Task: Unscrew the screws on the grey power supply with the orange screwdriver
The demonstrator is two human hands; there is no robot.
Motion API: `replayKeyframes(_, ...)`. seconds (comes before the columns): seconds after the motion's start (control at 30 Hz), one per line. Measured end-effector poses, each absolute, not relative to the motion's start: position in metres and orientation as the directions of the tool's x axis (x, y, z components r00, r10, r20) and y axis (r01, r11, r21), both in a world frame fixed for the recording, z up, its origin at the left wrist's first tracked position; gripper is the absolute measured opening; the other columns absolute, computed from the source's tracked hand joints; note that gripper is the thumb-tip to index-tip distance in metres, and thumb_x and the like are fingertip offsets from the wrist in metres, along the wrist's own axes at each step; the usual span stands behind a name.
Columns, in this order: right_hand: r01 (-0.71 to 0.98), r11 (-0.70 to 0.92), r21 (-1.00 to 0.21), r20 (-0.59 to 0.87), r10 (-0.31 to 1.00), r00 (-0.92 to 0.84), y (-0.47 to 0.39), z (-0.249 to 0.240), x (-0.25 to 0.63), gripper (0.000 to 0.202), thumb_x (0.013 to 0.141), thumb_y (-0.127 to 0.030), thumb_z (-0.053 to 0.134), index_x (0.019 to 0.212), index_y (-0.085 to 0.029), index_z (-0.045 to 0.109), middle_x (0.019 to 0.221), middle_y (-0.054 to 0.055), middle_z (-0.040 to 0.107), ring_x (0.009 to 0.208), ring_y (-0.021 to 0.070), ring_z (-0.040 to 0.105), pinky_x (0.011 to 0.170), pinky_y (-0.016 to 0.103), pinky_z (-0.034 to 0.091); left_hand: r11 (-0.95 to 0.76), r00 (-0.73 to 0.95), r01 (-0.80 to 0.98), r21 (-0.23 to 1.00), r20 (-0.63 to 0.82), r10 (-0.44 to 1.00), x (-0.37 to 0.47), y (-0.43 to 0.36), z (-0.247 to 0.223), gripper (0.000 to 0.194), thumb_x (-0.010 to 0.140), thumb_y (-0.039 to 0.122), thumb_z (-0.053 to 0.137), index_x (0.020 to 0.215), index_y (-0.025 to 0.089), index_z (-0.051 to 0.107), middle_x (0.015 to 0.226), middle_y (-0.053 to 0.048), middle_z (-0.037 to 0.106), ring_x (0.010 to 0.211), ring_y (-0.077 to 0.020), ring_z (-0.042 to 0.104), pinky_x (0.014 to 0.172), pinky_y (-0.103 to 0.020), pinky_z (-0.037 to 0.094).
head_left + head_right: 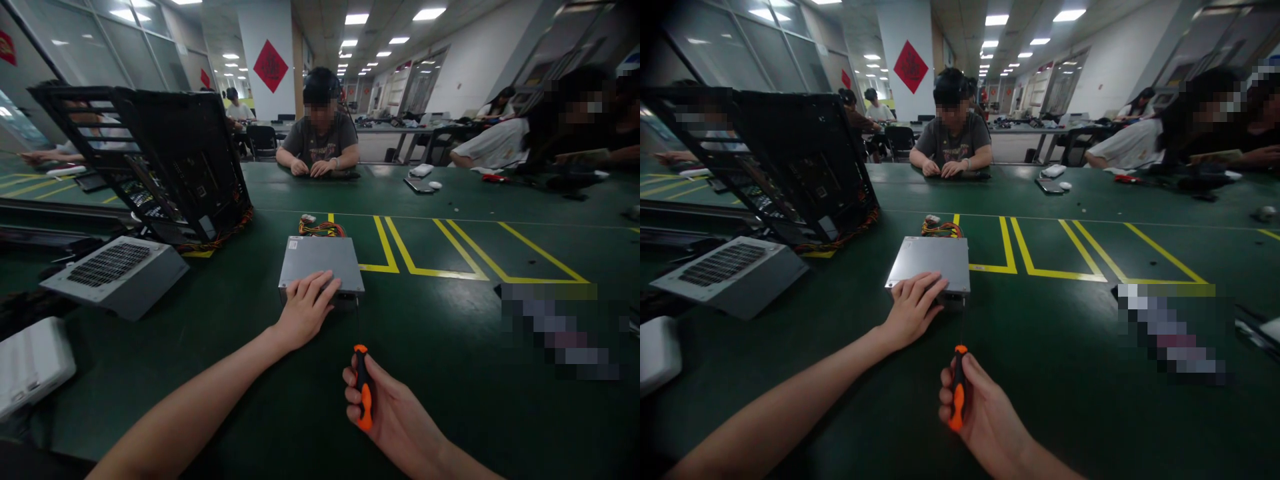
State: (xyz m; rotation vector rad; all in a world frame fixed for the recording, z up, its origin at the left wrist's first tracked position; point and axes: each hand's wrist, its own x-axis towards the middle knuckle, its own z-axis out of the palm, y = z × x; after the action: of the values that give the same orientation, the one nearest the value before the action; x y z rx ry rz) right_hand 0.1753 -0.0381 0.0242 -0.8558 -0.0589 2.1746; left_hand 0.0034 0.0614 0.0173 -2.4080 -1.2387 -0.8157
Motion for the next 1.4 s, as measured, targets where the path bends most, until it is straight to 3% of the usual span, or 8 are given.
replayKeyframes(0.13,-0.648,-0.701,-0.297,-0.601,0.665,-0.444,-0.0365,0.0285,0.1748,0.020,0.084,-0.035,0.052,0.091,-0.018,0.060,0.071,0.001,0.059,0.061,0.0108,0.053,0.066,0.030,0.045,-0.571,0.462,0.821,-0.016,0.608,0.646,0.0057,0.0628,0.0172,0.043,0.086,0.025,0.050,0.128,0.020,0.042,0.132,-0.008,0.047,0.120,-0.0223,0.039,0.091,-0.036,0.027)
replayKeyframes(0.37,-0.685,-0.651,-0.329,-0.571,0.714,-0.404,-0.0335,0.0282,0.1766,0.021,0.081,-0.033,0.056,0.087,-0.013,0.061,0.066,0.002,0.055,0.051,0.0063,0.043,0.042,0.016,0.028,-0.589,0.478,0.808,-0.016,0.603,0.639,0.0050,0.0674,0.0172,0.045,0.085,0.026,0.051,0.128,0.021,0.042,0.132,-0.008,0.047,0.120,-0.0226,0.039,0.092,-0.036,0.027)
replayKeyframes(0.5,-0.694,-0.625,-0.357,-0.567,0.736,-0.371,-0.0332,0.0272,0.1768,0.011,0.075,-0.023,0.065,0.081,-0.016,0.059,0.069,0.001,0.057,0.053,0.0058,0.045,0.045,0.015,0.031,-0.581,0.472,0.814,-0.014,0.600,0.646,0.0086,0.0693,0.0176,0.046,0.084,0.025,0.052,0.129,0.020,0.042,0.132,-0.008,0.047,0.120,-0.0223,0.039,0.092,-0.036,0.027)
replayKeyframes(0.7,-0.661,-0.660,-0.358,-0.614,0.700,-0.366,-0.0316,0.0301,0.1788,0.020,0.080,-0.030,0.060,0.092,-0.015,0.061,0.072,0.002,0.057,0.058,0.0080,0.050,0.057,0.021,0.042,-0.585,0.475,0.811,-0.004,0.587,0.655,0.0100,0.0705,0.0179,0.047,0.084,0.025,0.052,0.129,0.021,0.041,0.133,-0.007,0.046,0.121,-0.0216,0.038,0.092,-0.036,0.027)
replayKeyframes(0.83,-0.658,-0.677,-0.331,-0.607,0.686,-0.401,-0.0312,0.0317,0.1796,0.026,0.081,-0.032,0.057,0.100,-0.014,0.060,0.070,0.002,0.056,0.055,0.0075,0.046,0.048,0.018,0.036,-0.578,0.466,0.816,-0.005,0.597,0.653,0.0095,0.0698,0.0173,0.047,0.084,0.025,0.052,0.129,0.021,0.041,0.133,-0.007,0.046,0.120,-0.0216,0.038,0.092,-0.035,0.028)
replayKeyframes(0.97,-0.680,-0.645,-0.348,-0.573,0.721,-0.390,-0.0319,0.0293,0.1802,0.017,0.078,-0.027,0.062,0.088,-0.014,0.061,0.069,0.002,0.056,0.051,0.0052,0.042,0.043,0.016,0.028,-0.574,0.460,0.819,-0.006,0.605,0.650,0.0094,0.0696,0.0165,0.046,0.084,0.025,0.052,0.129,0.021,0.041,0.132,-0.007,0.047,0.120,-0.0215,0.039,0.092,-0.035,0.027)
replayKeyframes(1.23,-0.658,-0.672,-0.339,-0.596,0.695,-0.403,-0.0317,0.0314,0.1804,0.018,0.080,-0.030,0.058,0.089,-0.014,0.062,0.072,0.002,0.058,0.060,0.0090,0.051,0.057,0.022,0.042,-0.588,0.480,0.809,-0.011,0.590,0.649,0.0074,0.0707,0.0171,0.047,0.084,0.024,0.052,0.130,0.020,0.040,0.132,-0.009,0.047,0.120,-0.0220,0.039,0.093,-0.035,0.027)
replayKeyframes(1.4,-0.663,-0.682,-0.307,-0.583,0.686,-0.436,-0.0317,0.0313,0.1818,0.026,0.084,-0.033,0.051,0.098,-0.013,0.061,0.068,0.002,0.056,0.054,0.0077,0.046,0.048,0.019,0.035,-0.594,0.506,0.803,-0.053,0.587,0.632,0.0052,0.0712,0.0170,0.047,0.085,0.025,0.051,0.130,0.019,0.040,0.132,-0.009,0.047,0.121,-0.0219,0.039,0.093,-0.035,0.027)
